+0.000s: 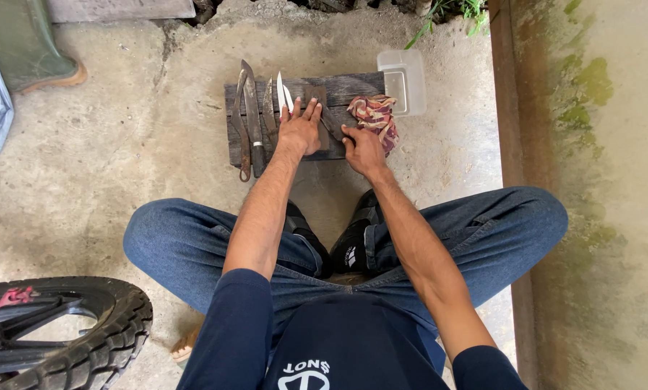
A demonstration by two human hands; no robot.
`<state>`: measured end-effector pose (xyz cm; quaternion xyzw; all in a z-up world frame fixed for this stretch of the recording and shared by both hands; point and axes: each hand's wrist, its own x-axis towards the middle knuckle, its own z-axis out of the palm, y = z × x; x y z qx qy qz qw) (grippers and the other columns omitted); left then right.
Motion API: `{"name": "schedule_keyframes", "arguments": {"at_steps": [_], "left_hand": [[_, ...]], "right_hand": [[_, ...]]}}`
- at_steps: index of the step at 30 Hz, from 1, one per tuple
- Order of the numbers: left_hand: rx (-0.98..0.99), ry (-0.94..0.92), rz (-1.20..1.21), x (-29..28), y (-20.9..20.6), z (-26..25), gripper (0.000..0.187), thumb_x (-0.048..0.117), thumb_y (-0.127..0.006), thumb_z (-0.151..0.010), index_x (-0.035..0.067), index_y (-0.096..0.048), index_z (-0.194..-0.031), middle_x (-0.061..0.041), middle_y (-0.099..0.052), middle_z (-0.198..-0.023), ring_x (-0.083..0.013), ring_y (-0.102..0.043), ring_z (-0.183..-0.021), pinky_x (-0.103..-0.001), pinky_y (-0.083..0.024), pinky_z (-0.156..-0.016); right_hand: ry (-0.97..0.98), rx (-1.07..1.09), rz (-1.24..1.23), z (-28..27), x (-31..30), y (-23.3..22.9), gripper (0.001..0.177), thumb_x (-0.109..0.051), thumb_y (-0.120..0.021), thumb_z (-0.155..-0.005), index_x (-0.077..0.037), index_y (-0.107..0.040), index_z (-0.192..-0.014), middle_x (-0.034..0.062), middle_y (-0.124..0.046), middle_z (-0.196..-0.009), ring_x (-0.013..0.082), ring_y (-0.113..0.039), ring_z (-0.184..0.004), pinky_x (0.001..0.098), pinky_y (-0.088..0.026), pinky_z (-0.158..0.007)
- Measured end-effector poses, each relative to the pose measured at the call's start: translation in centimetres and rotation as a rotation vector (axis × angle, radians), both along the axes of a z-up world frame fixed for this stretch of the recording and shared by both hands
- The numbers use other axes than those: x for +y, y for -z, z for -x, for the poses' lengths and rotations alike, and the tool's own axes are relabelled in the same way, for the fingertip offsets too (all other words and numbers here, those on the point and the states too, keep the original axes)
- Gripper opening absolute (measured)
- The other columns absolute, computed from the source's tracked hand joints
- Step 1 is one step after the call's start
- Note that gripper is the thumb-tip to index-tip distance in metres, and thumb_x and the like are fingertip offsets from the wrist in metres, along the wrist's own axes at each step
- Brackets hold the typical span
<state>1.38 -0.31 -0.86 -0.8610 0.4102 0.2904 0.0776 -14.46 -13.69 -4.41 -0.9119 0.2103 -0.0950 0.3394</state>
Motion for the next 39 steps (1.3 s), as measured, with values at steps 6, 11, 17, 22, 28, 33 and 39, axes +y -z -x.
{"name": "schedule_keyframes", "arguments": {"at_steps": [6, 11, 17, 22, 28, 33, 39], "left_hand": [[0.002, 0.006, 0.002, -0.2, -0.6, -1.3, 0.097, 0.032, -0.061, -0.091, 0.016, -0.006, -0.169, 0.001, 0.001, -0.175, -0.0371, 0.003, -0.159, -0.061, 0.002, -0.127], [0.002, -0.003, 0.016, -0.3, -1.1, -2.1, 0.095, 0.030, -0.062, -0.092, 0.015, -0.008, -0.168, 0.000, -0.001, -0.175, -0.0368, 0.001, -0.159, -0.061, 0.001, -0.127], [0.016, 0.012, -0.037, -0.8, -3.3, -3.3, 0.095, 0.027, -0.059, -0.094, 0.017, 0.000, -0.167, 0.004, 0.007, -0.174, -0.0339, 0.008, -0.159, -0.058, 0.005, -0.127], [0.059, 0.017, -0.112, -1.2, -4.4, -4.4, 0.093, 0.022, -0.053, -0.098, 0.018, 0.010, -0.166, 0.007, 0.019, -0.172, -0.0318, 0.017, -0.158, -0.058, 0.008, -0.126], [0.037, -0.002, -0.080, -1.3, -3.4, -5.1, 0.091, 0.019, -0.051, -0.097, 0.019, 0.008, -0.166, 0.008, 0.016, -0.173, -0.0304, 0.015, -0.159, -0.057, 0.007, -0.126], [0.018, 0.011, -0.079, -1.4, -3.3, -5.3, 0.090, 0.021, -0.052, -0.098, 0.018, 0.007, -0.166, 0.007, 0.015, -0.173, -0.0306, 0.012, -0.159, -0.058, 0.005, -0.126], [0.018, 0.004, -0.076, -1.5, -3.2, -4.7, 0.087, 0.022, -0.048, -0.098, 0.017, 0.005, -0.166, 0.006, 0.014, -0.173, -0.0322, 0.013, -0.159, -0.059, 0.005, -0.126]], "right_hand": [[0.015, -0.036, 0.046, -1.2, 0.0, 1.0, 0.031, -0.021, -0.073, -0.093, -0.021, -0.077, -0.124, 0.0171, -0.075, -0.097, 0.0391, -0.073, -0.099, 0.0472, -0.059, -0.089], [0.013, -0.047, 0.036, -2.2, -0.1, 1.0, 0.031, -0.020, -0.072, -0.095, -0.020, -0.075, -0.126, 0.0180, -0.075, -0.097, 0.0405, -0.072, -0.099, 0.0486, -0.058, -0.088], [-0.017, -0.062, 0.051, -3.4, 0.2, -0.3, 0.033, -0.017, -0.067, -0.097, -0.012, -0.071, -0.129, 0.0184, -0.073, -0.104, 0.0386, -0.071, -0.098, 0.0468, -0.056, -0.087], [-0.046, -0.100, 0.056, -4.7, 0.0, 0.2, 0.034, -0.012, -0.060, -0.097, -0.005, -0.069, -0.130, 0.0169, -0.075, -0.120, 0.0386, -0.069, -0.104, 0.0483, -0.053, -0.090], [-0.036, -0.149, 0.022, -5.5, 0.0, -0.4, 0.034, -0.011, -0.061, -0.097, -0.002, -0.070, -0.129, 0.0190, -0.076, -0.119, 0.0370, -0.071, -0.104, 0.0452, -0.056, -0.089], [-0.026, -0.159, 0.009, -5.5, 0.0, -0.7, 0.033, -0.010, -0.066, -0.096, -0.002, -0.071, -0.128, 0.0193, -0.076, -0.117, 0.0351, -0.072, -0.103, 0.0423, -0.057, -0.090], [-0.048, -0.147, -0.003, -5.4, -0.1, -0.3, 0.033, -0.009, -0.066, -0.093, -0.002, -0.072, -0.124, 0.0160, -0.076, -0.119, 0.0338, -0.072, -0.105, 0.0396, -0.054, -0.095]]}}
